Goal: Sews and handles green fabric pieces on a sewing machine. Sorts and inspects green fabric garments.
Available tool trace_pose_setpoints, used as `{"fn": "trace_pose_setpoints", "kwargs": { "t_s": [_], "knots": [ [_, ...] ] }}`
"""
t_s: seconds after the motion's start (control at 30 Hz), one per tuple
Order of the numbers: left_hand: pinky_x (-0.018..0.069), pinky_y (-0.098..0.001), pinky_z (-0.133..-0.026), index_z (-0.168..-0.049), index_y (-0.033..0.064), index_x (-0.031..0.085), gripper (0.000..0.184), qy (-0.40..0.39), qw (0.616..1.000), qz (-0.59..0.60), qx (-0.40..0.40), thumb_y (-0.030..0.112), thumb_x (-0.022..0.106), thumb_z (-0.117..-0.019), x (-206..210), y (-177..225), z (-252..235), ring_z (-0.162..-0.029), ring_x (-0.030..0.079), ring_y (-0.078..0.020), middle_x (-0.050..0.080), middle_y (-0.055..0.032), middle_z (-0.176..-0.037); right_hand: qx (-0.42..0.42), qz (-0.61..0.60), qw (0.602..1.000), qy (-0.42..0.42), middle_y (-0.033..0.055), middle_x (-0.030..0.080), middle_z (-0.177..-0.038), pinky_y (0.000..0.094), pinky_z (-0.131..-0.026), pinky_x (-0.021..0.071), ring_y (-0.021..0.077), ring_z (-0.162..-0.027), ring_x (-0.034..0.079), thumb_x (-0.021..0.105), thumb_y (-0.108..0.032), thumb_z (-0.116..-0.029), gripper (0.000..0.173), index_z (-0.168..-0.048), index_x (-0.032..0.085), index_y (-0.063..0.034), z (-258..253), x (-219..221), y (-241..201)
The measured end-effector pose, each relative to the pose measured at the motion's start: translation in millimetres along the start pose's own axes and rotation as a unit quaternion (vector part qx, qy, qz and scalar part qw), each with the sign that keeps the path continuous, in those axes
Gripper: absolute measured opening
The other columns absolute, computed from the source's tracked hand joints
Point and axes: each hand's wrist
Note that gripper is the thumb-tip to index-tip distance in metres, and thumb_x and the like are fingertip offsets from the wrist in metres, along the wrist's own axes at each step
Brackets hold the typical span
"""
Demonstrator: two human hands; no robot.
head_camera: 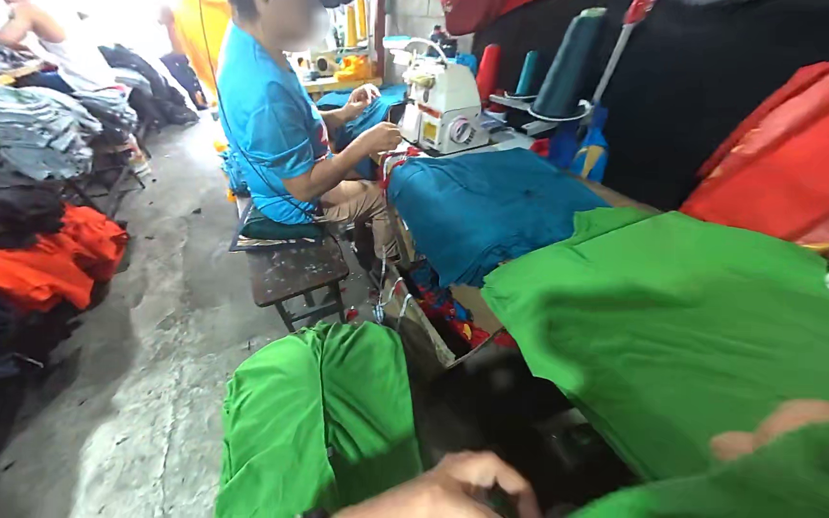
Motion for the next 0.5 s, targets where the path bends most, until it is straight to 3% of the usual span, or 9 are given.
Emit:
{"fn": "trace_pose_setpoints", "kwargs": {
  "t_s": [0.07, 0.1, 0.17, 0.2, 0.27, 0.3, 0.37, 0.4, 0.5],
  "knots": [
    [0.0368, -0.041, -0.117, -0.098, -0.0033, 0.066, 0.038, 0.023, 0.997, 0.071, 0.029, 0.033, 0.075, -0.089, -18, 6, 0, -0.144, 0.041, -0.0261, 0.05, -0.0201, -0.146, 0.031, 0.028, 0.998, -0.042, -0.0184, 0.07, -0.116, 0.0187, -0.093, 0.0542, -0.004, -0.106, 0.065, 0.07, -0.022, -0.0973, 0.025, -0.122, 0.068, -0.0215, -16, -3, 4],
    [0.0349, -0.0416, -0.12, -0.108, 0.0022, 0.06, 0.048, 0.029, 0.996, 0.08, 0.037, 0.043, 0.075, -0.0883, -23, 8, -2, -0.147, 0.037, -0.0248, 0.044, -0.017, -0.152, 0.043, 0.039, 0.997, -0.051, -0.019, 0.071, -0.113, 0.0178, -0.093, 0.0539, -0.0054, -0.105, 0.065, 0.068, -0.019, -0.0979, 0.021, -0.119, 0.07, -0.0195, -23, 1, 6],
    [0.0436, -0.0328, -0.112, -0.136, 0.0059, 0.049, 0.076, 0.053, 0.996, 0.057, 0.034, 0.053, 0.077, -0.083, -19, 11, -7, -0.138, 0.048, -0.0149, 0.05, -0.0112, -0.148, 0.043, 0.075, 0.994, -0.059, -0.0134, 0.072, -0.111, 0.017, -0.093, 0.0533, -0.0076, -0.104, 0.064, 0.064, -0.013, -0.1002, 0.017, -0.115, 0.071, -0.009, -28, 12, 13],
    [0.0469, -0.0281, -0.105, -0.139, 0.0004, 0.048, 0.079, 0.056, 0.998, 0.031, 0.019, 0.046, 0.079, -0.0821, -15, 14, -8, -0.125, 0.056, -0.01, 0.059, -0.0111, -0.135, 0.036, 0.101, 0.992, -0.07, -0.0053, 0.072, -0.109, 0.017, -0.093, 0.0532, -0.0067, -0.103, 0.064, 0.062, -0.011, -0.1014, 0.018, -0.114, 0.069, -0.0002, -29, 17, 16],
    [0.0553, -0.0304, -0.087, -0.124, -0.0099, 0.06, 0.055, 0.027, 0.999, -0.038, -0.013, 0.026, 0.079, -0.0871, -20, 17, -6, -0.097, 0.069, -0.0156, 0.07, -0.0179, -0.104, 0.023, 0.148, 0.984, -0.093, 0.0106, 0.072, -0.105, 0.0179, -0.089, 0.0529, -0.0019, -0.099, 0.065, 0.06, -0.011, -0.1029, 0.024, -0.113, 0.066, 0.01, -30, 19, 18],
    [0.0557, -0.0311, -0.082, -0.113, -0.0107, 0.066, 0.041, 0.012, 0.996, -0.084, -0.02, 0.021, 0.077, -0.0898, -28, 16, -2, -0.09, 0.069, -0.0182, 0.071, -0.019, -0.095, 0.016, 0.167, 0.981, -0.102, 0.0143, 0.071, -0.103, 0.0186, -0.089, 0.0526, 0.0002, -0.098, 0.065, 0.06, -0.012, -0.1034, 0.026, -0.112, 0.065, 0.0112, -32, 17, 16],
    [0.0567, -0.0315, -0.082, -0.106, -0.0045, 0.071, 0.028, -0.001, 0.983, -0.179, -0.047, 0.021, 0.073, -0.0944, -54, 11, 11, -0.091, 0.068, -0.0185, 0.07, -0.0161, -0.096, 0.012, 0.211, 0.97, -0.117, 0.0168, 0.07, -0.101, 0.0213, -0.089, 0.0522, 0.0035, -0.096, 0.065, 0.06, -0.012, -0.1032, 0.025, -0.11, 0.064, 0.0111, -40, 3, 7],
    [0.0575, -0.0321, -0.081, -0.105, -0.0009, 0.071, 0.024, 0.002, 0.972, -0.224, -0.076, 0.02, 0.071, -0.0944, -69, 8, 19, -0.09, 0.068, -0.0176, 0.07, -0.0134, -0.098, 0.019, 0.243, 0.964, -0.11, 0.0157, 0.07, -0.101, 0.0217, -0.088, 0.0521, 0.0032, -0.095, 0.064, 0.06, -0.011, -0.1024, 0.024, -0.11, 0.065, 0.0109, -46, -5, 3],
    [0.0571, -0.0353, -0.074, -0.101, 0.004, 0.073, 0.018, 0.056, 0.929, -0.324, -0.168, 0.02, 0.068, -0.0954, -112, -9, 33, -0.083, 0.067, -0.0159, 0.07, -0.0087, -0.095, 0.02, 0.348, 0.937, -0.036, -0.0054, 0.072, -0.103, 0.0171, -0.085, 0.0545, -0.006, -0.095, 0.064, 0.062, -0.008, -0.0953, 0.018, -0.11, 0.07, -0.0024, -76, -29, 22]
  ]
}}
Point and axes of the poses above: each hand's wrist, its own z-axis away from the middle knuckle, its own x-axis out of the palm, y = z × x
